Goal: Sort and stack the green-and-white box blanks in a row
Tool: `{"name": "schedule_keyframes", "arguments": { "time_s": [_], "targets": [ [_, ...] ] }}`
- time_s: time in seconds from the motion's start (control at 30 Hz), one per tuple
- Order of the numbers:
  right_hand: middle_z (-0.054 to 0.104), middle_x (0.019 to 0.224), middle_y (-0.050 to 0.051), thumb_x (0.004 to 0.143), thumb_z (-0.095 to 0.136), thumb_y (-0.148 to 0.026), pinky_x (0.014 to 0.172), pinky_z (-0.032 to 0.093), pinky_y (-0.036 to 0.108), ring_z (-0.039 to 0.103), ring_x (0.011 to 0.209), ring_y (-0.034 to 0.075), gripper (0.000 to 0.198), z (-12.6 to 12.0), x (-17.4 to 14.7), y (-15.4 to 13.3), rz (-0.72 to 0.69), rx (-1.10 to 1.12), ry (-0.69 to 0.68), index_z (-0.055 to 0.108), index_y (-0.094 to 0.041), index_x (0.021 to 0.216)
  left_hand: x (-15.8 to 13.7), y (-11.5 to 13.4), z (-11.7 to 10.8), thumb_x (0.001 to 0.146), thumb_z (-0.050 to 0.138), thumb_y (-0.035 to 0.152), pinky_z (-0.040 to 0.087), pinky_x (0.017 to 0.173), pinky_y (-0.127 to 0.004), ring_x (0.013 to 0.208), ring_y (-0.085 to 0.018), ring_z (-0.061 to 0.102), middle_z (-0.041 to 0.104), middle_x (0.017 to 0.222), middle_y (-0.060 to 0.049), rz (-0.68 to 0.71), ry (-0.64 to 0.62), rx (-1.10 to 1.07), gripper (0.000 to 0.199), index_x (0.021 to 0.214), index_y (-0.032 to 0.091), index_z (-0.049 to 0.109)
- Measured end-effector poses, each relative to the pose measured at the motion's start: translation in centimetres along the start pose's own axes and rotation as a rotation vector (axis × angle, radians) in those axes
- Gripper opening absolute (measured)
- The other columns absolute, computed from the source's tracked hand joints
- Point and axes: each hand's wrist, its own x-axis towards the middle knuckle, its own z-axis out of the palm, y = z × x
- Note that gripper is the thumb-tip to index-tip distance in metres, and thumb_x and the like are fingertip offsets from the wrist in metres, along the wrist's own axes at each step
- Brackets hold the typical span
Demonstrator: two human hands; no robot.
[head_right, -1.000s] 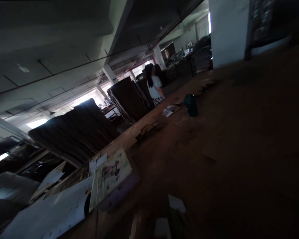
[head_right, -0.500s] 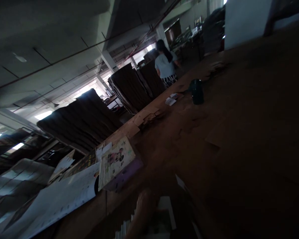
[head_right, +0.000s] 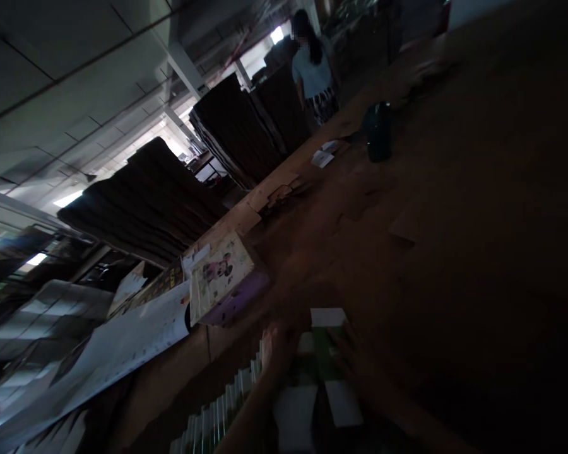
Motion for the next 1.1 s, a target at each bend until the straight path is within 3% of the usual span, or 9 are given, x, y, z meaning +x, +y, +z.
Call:
{"name": "schedule_keyframes", "arguments": {
  "time_s": [0.13, 0.27, 0.4, 0.7, 0.83, 0.9, 1.0, 1.1],
  "targets": [
    [0.032, 0.159, 0.005, 0.091, 0.053, -0.050, 0.114, 0.027, 0.059, 0.029, 0.143, 0.033, 0.055, 0.7, -0.3, -0.2, -0.033, -0.008, -0.048, 0.046, -0.033, 0.143, -0.3, 0.2, 0.2, 0.089, 0.056, 0.023, 0.038, 0.089, -0.030, 0.105, -0.020, 0.058, 0.071, 0.102, -0.003, -0.002, 0.020, 0.015, 0.017, 0.091, 0.023, 0.073],
    [0.034, 0.158, -0.002, 0.094, 0.039, -0.050, 0.115, 0.027, 0.058, 0.020, 0.147, 0.034, 0.050, 0.8, -0.6, -0.6, -0.014, -0.023, -0.042, 0.050, -0.037, 0.141, -0.4, 0.3, 0.4, 0.090, 0.055, 0.024, 0.038, 0.089, -0.030, 0.104, -0.020, 0.058, 0.071, 0.102, -0.002, -0.017, 0.016, 0.031, 0.018, 0.090, 0.024, 0.073],
    [0.034, 0.157, 0.003, 0.094, 0.035, -0.051, 0.114, 0.026, 0.062, 0.024, 0.145, 0.037, 0.054, 0.2, -0.7, -1.3, -0.014, -0.091, -0.020, 0.052, -0.031, 0.141, -0.4, 0.3, 0.5, 0.090, 0.055, 0.024, 0.038, 0.089, -0.030, 0.104, -0.020, 0.058, 0.071, 0.102, -0.002, -0.022, 0.021, 0.040, 0.017, 0.089, 0.024, 0.072],
    [0.032, 0.158, 0.009, 0.093, 0.043, -0.048, 0.107, 0.037, 0.061, 0.026, 0.144, 0.039, 0.054, 0.4, -1.0, -0.9, -0.147, -0.288, 0.032, 0.049, -0.028, 0.143, -0.2, -0.1, 1.0, 0.091, 0.054, 0.023, 0.038, 0.089, -0.032, 0.104, -0.020, 0.057, 0.070, 0.103, -0.002, 0.007, 0.025, 0.070, 0.017, 0.089, 0.024, 0.071],
    [0.045, 0.150, 0.012, 0.092, 0.047, -0.049, 0.102, 0.040, 0.063, 0.041, 0.136, 0.041, 0.052, 0.2, -0.8, -1.4, -0.183, -0.434, 0.034, 0.051, -0.032, 0.141, -0.5, 0.2, 1.1, 0.089, 0.056, 0.027, 0.040, 0.091, -0.034, 0.105, -0.021, 0.056, 0.067, 0.105, -0.002, 0.038, 0.036, 0.107, 0.014, 0.095, 0.026, 0.068],
    [0.050, 0.147, 0.013, 0.091, 0.050, -0.048, 0.100, 0.042, 0.061, 0.046, 0.132, 0.039, 0.051, -0.4, -0.5, -1.9, -0.173, -0.453, 0.003, 0.052, -0.033, 0.140, -0.6, 0.6, 1.1, 0.085, 0.060, 0.035, 0.039, 0.097, -0.039, 0.114, -0.025, 0.052, 0.062, 0.120, -0.004, 0.083, 0.020, 0.128, 0.028, 0.112, 0.028, 0.064],
    [0.050, 0.147, 0.013, 0.089, 0.052, -0.048, 0.100, 0.044, 0.058, 0.045, 0.134, 0.037, 0.051, -2.2, 0.3, -2.3, -0.176, -0.380, -0.048, 0.054, -0.033, 0.138, -0.6, 0.9, 1.4, 0.081, 0.062, 0.043, 0.029, 0.110, -0.049, 0.131, -0.030, 0.039, 0.046, 0.145, -0.005, 0.149, -0.044, 0.151, 0.062, 0.140, 0.033, 0.046],
    [0.043, 0.152, 0.011, 0.088, 0.051, -0.053, 0.103, 0.043, 0.053, 0.040, 0.138, 0.033, 0.059, -6.0, 0.6, -0.8, -0.203, -0.283, -0.063, 0.049, -0.031, 0.142, -0.3, 1.2, 1.5, 0.083, 0.059, 0.042, 0.017, 0.116, -0.053, 0.138, -0.030, 0.033, 0.039, 0.152, -0.006, 0.142, -0.117, 0.153, 0.068, 0.147, 0.034, 0.037]
  ]
}}
